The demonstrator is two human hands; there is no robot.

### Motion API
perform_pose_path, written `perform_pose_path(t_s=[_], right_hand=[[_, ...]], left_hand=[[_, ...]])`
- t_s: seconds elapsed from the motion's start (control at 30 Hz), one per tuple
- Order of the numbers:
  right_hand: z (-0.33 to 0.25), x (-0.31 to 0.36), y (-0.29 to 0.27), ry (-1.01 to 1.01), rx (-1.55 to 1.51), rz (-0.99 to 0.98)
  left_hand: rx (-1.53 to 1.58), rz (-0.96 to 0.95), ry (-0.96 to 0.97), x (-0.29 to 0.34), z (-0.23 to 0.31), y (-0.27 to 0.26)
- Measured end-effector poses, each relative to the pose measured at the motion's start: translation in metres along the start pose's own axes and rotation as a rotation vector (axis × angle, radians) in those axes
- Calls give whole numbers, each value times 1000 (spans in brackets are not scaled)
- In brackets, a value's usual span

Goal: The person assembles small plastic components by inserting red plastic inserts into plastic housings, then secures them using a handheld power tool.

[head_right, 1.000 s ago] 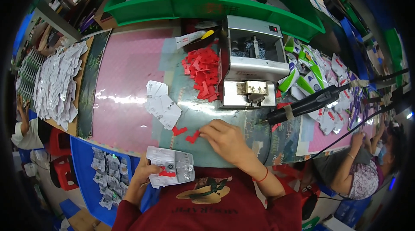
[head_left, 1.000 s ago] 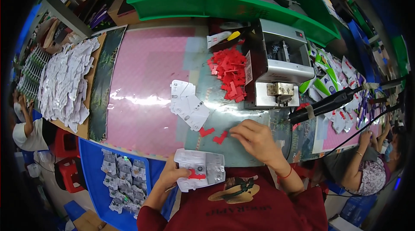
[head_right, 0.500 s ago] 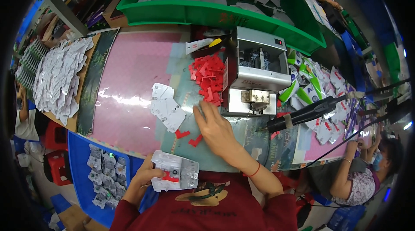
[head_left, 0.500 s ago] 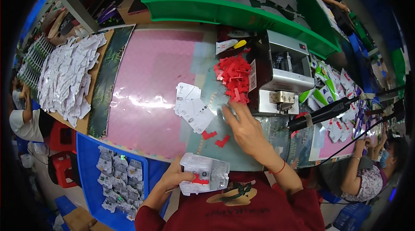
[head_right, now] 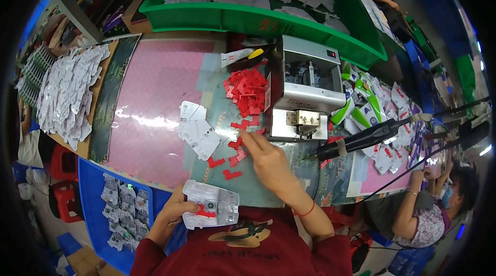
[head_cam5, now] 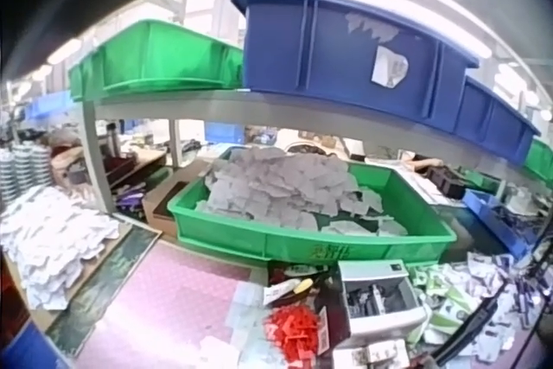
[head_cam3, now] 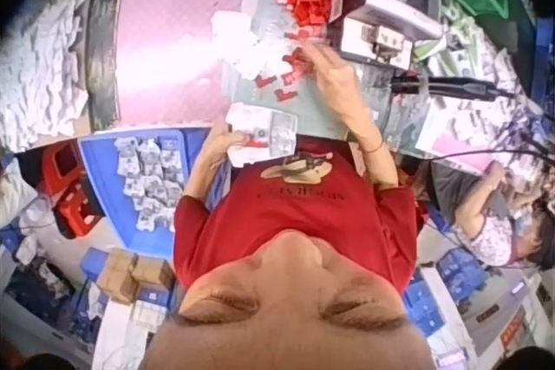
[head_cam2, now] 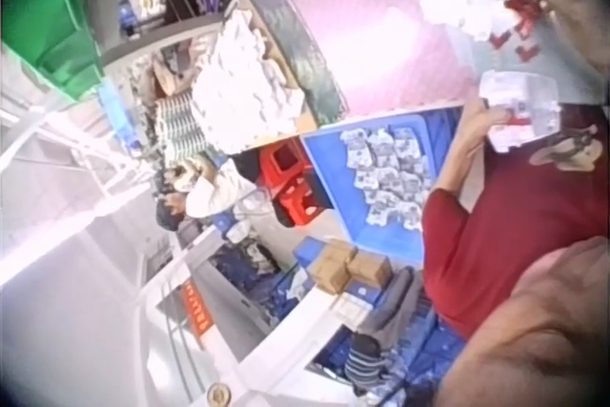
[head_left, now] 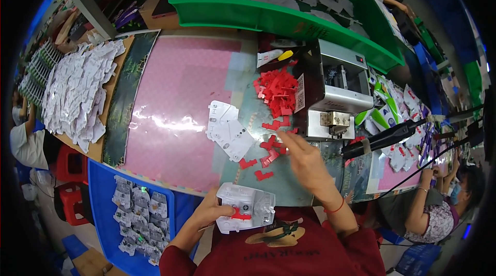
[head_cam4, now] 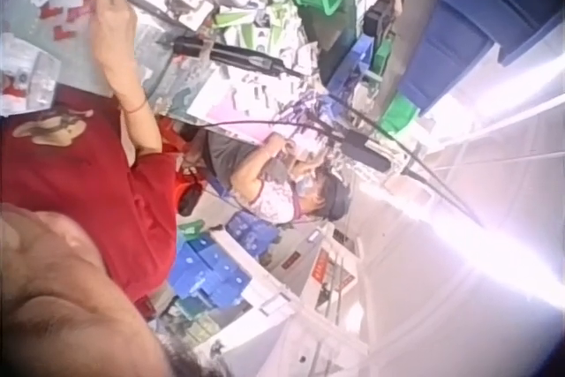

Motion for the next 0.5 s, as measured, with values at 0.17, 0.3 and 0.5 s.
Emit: perform_pose_path(t_s=[0.17, 0.3, 0.5], right_hand=[[-12, -1, -5, -199, 108, 48], [-18, -12, 17, -238, 325, -33], [-21, -11, 6, -258, 207, 94]], left_hand=[[-22, -46, 7, -1, 2, 6], [-1, -54, 12, -2, 2, 8], [-49, -51, 17, -8, 8, 8]])
Point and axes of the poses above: each hand's wrist, its own x-axis away from the middle knuckle, its own y-axis out of the palm, z = x × y, the point moved 10 cm from there along -x, towards the middle knuckle, and after that the axes turned 9 degrees about y, right-handed, at the moved point
